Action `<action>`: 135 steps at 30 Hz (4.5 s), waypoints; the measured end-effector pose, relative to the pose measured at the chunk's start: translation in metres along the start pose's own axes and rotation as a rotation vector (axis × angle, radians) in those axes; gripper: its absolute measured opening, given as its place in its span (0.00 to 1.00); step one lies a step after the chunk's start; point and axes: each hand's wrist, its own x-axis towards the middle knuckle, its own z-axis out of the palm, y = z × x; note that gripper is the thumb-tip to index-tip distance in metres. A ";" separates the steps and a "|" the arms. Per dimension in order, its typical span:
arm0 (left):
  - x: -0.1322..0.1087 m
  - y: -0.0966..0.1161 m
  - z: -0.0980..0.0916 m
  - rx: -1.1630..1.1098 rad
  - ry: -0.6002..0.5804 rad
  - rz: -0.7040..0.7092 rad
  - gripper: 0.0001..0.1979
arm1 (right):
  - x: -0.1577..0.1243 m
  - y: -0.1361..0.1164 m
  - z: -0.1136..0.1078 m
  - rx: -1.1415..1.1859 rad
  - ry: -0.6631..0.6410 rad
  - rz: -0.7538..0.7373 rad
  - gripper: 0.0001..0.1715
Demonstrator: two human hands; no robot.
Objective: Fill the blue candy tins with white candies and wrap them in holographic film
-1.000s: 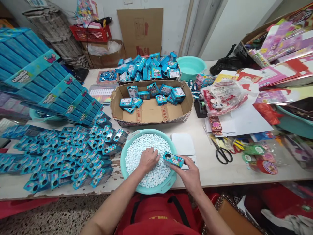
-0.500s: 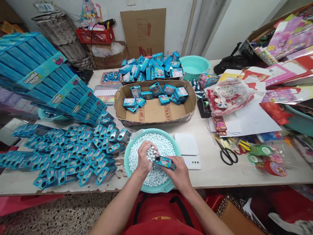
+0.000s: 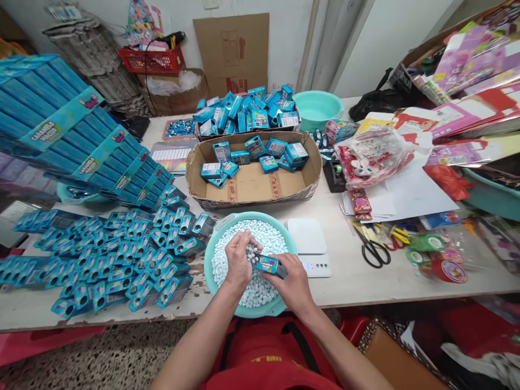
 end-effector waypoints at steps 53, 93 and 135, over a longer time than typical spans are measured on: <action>0.037 -0.071 -0.066 1.757 -0.548 0.450 0.14 | 0.034 0.104 -0.062 0.301 0.439 0.411 0.27; 0.034 -0.018 -0.033 0.180 -0.147 -0.475 0.16 | -0.018 0.158 -0.079 0.330 0.567 0.608 0.25; 0.023 -0.014 -0.215 2.083 0.455 0.291 0.16 | 0.370 0.104 -0.038 -0.308 0.208 0.159 0.32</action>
